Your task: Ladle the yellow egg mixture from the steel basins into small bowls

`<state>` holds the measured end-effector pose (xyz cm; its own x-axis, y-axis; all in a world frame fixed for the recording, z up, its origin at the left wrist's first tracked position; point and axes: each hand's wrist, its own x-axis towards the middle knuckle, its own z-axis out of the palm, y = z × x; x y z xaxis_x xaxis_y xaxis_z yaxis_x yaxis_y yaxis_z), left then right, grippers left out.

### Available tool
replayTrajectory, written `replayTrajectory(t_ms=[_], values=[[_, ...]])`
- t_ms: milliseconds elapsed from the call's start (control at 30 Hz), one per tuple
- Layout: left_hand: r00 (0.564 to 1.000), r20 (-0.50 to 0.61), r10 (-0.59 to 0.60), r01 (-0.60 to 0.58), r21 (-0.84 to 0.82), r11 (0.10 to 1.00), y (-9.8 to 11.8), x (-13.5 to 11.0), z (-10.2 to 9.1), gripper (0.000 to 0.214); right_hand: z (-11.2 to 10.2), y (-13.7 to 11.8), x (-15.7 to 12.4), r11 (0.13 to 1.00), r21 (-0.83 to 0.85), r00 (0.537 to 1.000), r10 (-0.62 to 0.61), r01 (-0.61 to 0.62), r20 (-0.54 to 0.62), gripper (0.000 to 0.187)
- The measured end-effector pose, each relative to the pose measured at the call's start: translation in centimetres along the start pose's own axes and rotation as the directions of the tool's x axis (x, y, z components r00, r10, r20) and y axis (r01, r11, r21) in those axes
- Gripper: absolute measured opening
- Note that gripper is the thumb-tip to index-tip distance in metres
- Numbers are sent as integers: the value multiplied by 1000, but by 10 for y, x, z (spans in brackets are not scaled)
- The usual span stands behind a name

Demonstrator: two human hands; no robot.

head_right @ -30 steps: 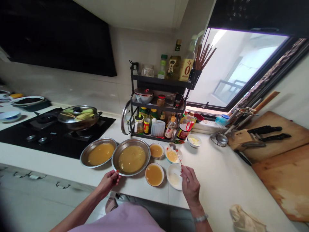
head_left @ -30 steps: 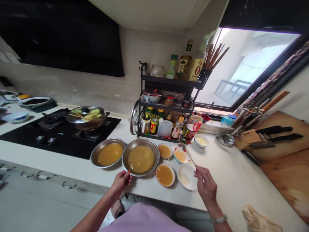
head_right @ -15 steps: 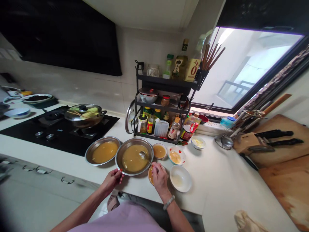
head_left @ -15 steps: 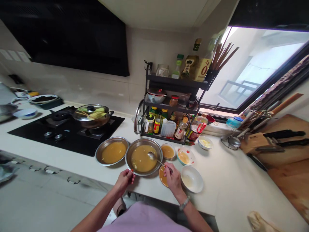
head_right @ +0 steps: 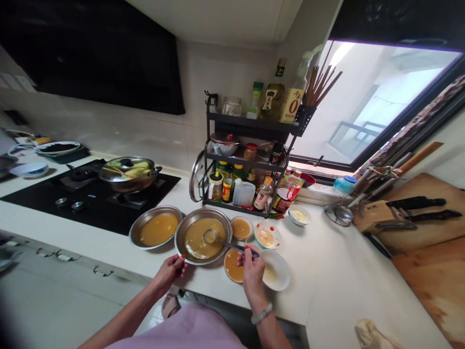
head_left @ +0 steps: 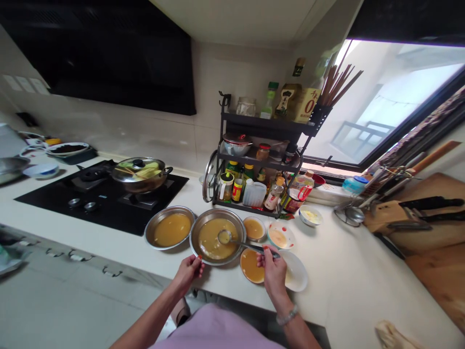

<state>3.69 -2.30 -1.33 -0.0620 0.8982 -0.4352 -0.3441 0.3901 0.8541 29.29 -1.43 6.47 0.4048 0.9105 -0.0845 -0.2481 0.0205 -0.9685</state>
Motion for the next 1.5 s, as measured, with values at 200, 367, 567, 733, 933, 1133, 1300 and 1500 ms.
replayTrajectory(t_ms=[200,367,567,733,933,1133,1300,1500], values=[[1000,1,4,-4,-1,1000,2,-2,1,42,-14,-22,0,998,65,998,11,-7,-66,36],[1000,-6,6,-6,2,1000,2,-3,2,42,-37,-41,6,996,77,988,-30,42,-154,35],[1000,-13,1,-1,-4,1000,4,-5,2,40,-78,-53,20,984,-16,929,-175,179,-325,34],[1000,-9,6,-6,2,1000,8,-9,5,39,-108,-51,29,948,-204,871,-306,243,-384,38],[1000,-19,4,-4,10,1000,8,-8,5,40,-129,-41,25,782,-524,858,-485,338,-170,40],[1000,-10,8,-8,2,1000,8,-7,5,41,-120,-45,15,569,-561,759,-626,601,179,23],[1000,-9,6,-6,11,1000,10,-10,7,41,-74,-34,5,743,-385,830,-539,547,140,24],[1000,-25,5,-4,35,999,9,-9,6,43,-18,7,-2,814,-317,857,-375,487,353,26]])
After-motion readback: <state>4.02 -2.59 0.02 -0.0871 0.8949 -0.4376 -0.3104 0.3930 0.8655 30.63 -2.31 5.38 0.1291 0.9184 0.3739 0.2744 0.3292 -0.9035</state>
